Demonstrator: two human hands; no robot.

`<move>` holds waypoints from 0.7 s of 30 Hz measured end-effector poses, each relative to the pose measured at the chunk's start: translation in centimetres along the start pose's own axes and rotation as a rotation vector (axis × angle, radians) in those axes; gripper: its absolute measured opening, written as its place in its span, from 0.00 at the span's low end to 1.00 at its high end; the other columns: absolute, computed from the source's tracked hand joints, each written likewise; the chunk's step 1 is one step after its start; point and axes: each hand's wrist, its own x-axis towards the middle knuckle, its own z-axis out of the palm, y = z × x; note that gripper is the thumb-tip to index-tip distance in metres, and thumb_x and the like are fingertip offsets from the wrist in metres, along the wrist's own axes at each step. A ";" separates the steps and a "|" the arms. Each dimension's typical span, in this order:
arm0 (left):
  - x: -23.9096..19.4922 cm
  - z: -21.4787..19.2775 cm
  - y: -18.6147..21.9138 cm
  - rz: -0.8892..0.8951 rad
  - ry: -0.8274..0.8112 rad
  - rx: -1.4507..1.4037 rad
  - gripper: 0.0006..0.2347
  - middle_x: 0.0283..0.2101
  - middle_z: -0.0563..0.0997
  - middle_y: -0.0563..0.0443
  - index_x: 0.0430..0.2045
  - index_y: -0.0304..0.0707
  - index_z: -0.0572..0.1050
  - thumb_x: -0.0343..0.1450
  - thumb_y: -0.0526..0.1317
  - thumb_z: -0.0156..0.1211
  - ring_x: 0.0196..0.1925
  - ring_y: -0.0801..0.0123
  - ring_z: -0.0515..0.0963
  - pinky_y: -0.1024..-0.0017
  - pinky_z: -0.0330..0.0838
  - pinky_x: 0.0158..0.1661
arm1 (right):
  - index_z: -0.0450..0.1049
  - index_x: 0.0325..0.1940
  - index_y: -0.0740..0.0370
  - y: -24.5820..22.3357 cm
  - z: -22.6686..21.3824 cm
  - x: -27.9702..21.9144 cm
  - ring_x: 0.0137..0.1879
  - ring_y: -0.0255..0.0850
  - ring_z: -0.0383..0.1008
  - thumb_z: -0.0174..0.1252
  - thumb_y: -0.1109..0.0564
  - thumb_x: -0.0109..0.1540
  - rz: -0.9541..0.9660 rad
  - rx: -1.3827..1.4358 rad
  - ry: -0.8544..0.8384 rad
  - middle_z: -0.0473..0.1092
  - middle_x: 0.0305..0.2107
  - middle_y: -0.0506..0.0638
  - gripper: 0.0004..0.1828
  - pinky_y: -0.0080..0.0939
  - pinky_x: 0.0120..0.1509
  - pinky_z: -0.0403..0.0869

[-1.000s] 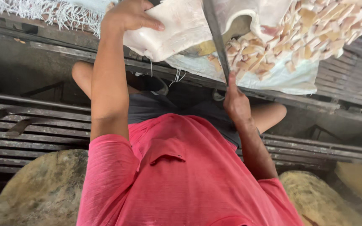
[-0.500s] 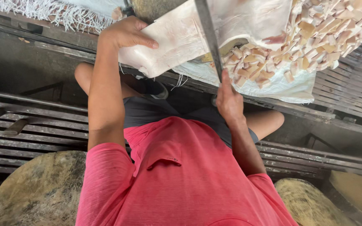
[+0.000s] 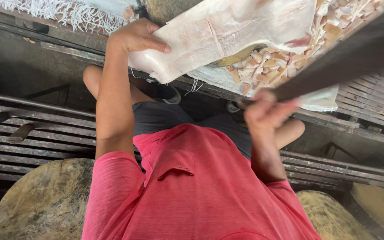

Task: The person sits cross-legged on a metal grate floor and uses a large knife to slice thin, white, rectangular sheets of food into smaller strips on a round wooden cutting board. The cut pieces accumulate on a white sack placed next to the board.

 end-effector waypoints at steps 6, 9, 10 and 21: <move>-1.0 -0.8 -0.4 0.081 -0.038 0.072 0.23 0.35 0.85 0.47 0.37 0.33 0.84 0.60 0.54 0.77 0.37 0.64 0.82 0.69 0.72 0.41 | 0.49 0.79 0.62 -0.7 1.5 -0.3 0.30 0.59 0.75 0.54 0.64 0.65 0.000 -0.390 -0.653 0.74 0.31 0.65 0.39 0.55 0.33 0.73; -2.4 -2.6 0.2 0.111 -0.066 0.000 0.19 0.33 0.85 0.49 0.36 0.33 0.84 0.61 0.50 0.75 0.35 0.67 0.82 0.69 0.72 0.39 | 0.50 0.79 0.66 -1.9 0.8 0.8 0.30 0.62 0.76 0.53 0.65 0.64 0.140 -0.351 -0.730 0.75 0.28 0.64 0.39 0.59 0.32 0.73; -2.8 -2.6 0.4 0.171 -0.068 -0.039 0.18 0.34 0.85 0.51 0.36 0.33 0.84 0.62 0.49 0.76 0.36 0.68 0.81 0.71 0.72 0.40 | 0.51 0.79 0.65 -2.2 0.6 0.4 0.29 0.62 0.76 0.53 0.63 0.65 0.134 -0.361 -0.725 0.75 0.27 0.64 0.38 0.60 0.32 0.73; -0.9 -2.8 13.7 0.468 -0.162 -0.022 0.18 0.32 0.85 0.49 0.35 0.34 0.82 0.63 0.50 0.76 0.30 0.69 0.82 0.72 0.74 0.32 | 0.58 0.78 0.54 6.1 -2.3 -0.2 0.30 0.64 0.77 0.52 0.62 0.66 0.181 -0.552 -0.603 0.75 0.26 0.64 0.34 0.63 0.35 0.73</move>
